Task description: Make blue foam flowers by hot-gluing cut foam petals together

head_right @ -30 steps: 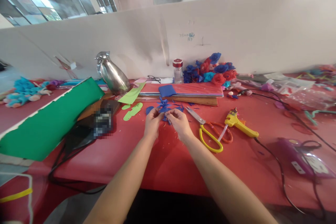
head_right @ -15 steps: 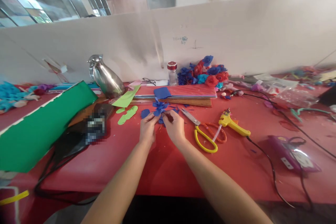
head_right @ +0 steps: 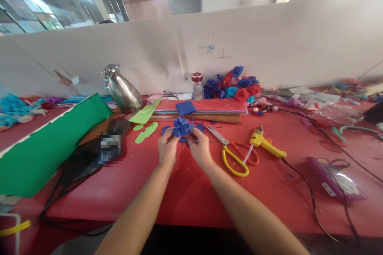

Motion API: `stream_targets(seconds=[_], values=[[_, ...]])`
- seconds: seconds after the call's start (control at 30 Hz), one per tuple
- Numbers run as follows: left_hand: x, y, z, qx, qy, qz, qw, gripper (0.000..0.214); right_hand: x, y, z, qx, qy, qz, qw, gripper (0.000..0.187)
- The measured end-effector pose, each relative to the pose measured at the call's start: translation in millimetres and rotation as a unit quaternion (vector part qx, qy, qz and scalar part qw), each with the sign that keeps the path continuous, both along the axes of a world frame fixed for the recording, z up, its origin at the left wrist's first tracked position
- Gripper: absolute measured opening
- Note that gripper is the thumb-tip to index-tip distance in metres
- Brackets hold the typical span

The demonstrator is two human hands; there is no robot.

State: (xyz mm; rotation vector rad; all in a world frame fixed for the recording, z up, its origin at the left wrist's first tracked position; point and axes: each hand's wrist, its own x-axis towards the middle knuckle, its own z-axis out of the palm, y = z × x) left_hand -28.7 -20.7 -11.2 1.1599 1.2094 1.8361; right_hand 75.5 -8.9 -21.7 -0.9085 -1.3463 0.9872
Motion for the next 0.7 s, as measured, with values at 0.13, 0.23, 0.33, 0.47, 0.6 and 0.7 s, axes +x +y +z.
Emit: stream_targets(seconds=[0.13,0.23,0.33,0.47,0.6,0.7], values=[[-1.9,0.6,-2.6,0.014,0.042,0.019,0.999,0.012,-1.8,2.4,-3.0,-0.016,0.055,0.023,0.998,0.018],[-1.7,1.4,-4.3,-0.001,0.045,0.020,0.999,0.018,-2.4,3.1,-2.6,-0.012,0.059,0.019,0.998,0.015],[-1.5,0.5,-3.8,-0.005,0.049,0.025,0.999,0.019,-2.3,2.9,-2.8,-0.012,0.045,0.019,0.999,0.015],[-1.3,-2.8,-0.3,0.000,0.070,0.049,0.996,0.016,-2.4,2.4,-5.1,-0.027,0.028,0.021,0.999,0.017],[-0.7,-4.0,2.3,-0.019,0.089,0.064,0.994,0.014,-2.5,2.0,-5.0,-0.031,0.025,0.020,0.999,0.016],[-0.3,-4.1,2.7,-0.031,0.097,0.047,0.994,0.012,-2.3,1.7,-3.0,-0.025,0.023,0.015,0.999,0.016]])
